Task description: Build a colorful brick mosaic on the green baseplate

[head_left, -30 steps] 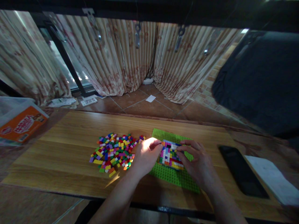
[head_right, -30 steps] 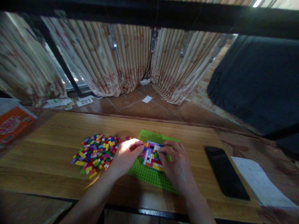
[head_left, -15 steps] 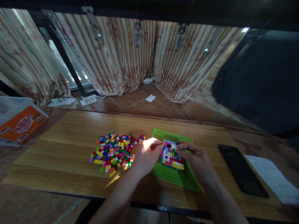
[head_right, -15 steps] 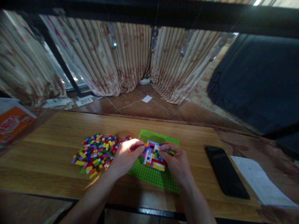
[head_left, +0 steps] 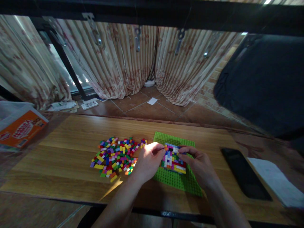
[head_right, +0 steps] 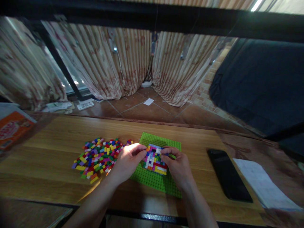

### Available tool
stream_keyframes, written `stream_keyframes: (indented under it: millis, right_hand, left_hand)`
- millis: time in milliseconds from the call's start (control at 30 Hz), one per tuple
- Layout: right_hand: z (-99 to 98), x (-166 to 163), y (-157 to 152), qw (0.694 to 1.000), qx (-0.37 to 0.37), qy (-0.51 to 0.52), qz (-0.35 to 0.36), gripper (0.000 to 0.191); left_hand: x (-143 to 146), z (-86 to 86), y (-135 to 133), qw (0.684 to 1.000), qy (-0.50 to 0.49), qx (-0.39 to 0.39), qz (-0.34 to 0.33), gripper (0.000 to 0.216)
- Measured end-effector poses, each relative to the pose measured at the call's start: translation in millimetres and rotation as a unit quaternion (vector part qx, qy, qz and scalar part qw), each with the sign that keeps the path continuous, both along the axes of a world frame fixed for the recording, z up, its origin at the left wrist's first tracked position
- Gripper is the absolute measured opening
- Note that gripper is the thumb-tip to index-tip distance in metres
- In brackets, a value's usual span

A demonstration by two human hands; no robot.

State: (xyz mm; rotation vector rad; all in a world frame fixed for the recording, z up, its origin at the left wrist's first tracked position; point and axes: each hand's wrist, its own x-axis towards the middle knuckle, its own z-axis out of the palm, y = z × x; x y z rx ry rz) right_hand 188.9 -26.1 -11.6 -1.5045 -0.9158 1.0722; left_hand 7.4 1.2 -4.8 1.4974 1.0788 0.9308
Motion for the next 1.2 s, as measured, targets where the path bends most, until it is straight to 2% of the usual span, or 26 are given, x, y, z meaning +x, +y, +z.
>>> stream_keyframes:
  millis: [67, 133, 233, 333, 600, 833, 1000, 1100, 1200]
  right_hand:
    - [-0.6, 0.0, -1.0, 0.999, 0.018, -0.032, 0.005, 0.028]
    - [-0.3, -1.5, -2.7, 0.993, 0.066, -0.099, 0.011, 0.025]
    - [2.2, -8.5, -6.0, 0.956, 0.162, -0.241, 0.026, 0.02]
    - [3.9, -18.6, -8.6, 0.925, 0.19, -0.324, 0.051, 0.019]
    - [1.2, -30.5, -8.5, 0.895, 0.229, -0.379, 0.051, 0.013]
    - [6.8, -30.6, -9.6, 0.844, 0.266, -0.465, 0.039, 0.011]
    - [9.6, -8.5, -6.8, 0.854, 0.254, -0.452, 0.035, 0.014]
    - [9.4, 2.7, -7.6, 0.85, 0.251, -0.46, 0.056, 0.014]
    - [8.2, 5.4, -9.4, 0.842, 0.248, -0.471, 0.086, 0.013]
  left_hand:
    - [0.0, 1.1, -0.1, 1.0, 0.002, 0.009, -0.003, 0.016]
    - [0.2, 2.3, -0.4, 1.0, 0.001, 0.013, -0.003, 0.015]
    - [0.8, 5.4, -1.3, 1.0, 0.004, 0.014, -0.001, 0.014]
    - [1.5, 8.6, -2.5, 1.0, 0.005, 0.012, -0.006, 0.015]
    - [4.0, 2.8, -6.0, 0.999, 0.028, 0.033, 0.001, 0.017]
    - [5.1, 1.9, -8.3, 0.997, 0.043, 0.049, 0.031, 0.014]
    - [0.9, 1.5, -2.0, 0.997, 0.032, 0.047, 0.059, 0.014]
    - [-1.5, -4.3, 1.8, 0.994, 0.035, 0.024, 0.103, 0.022]
    - [-2.8, -9.3, 3.3, 0.993, 0.049, 0.022, 0.106, 0.023]
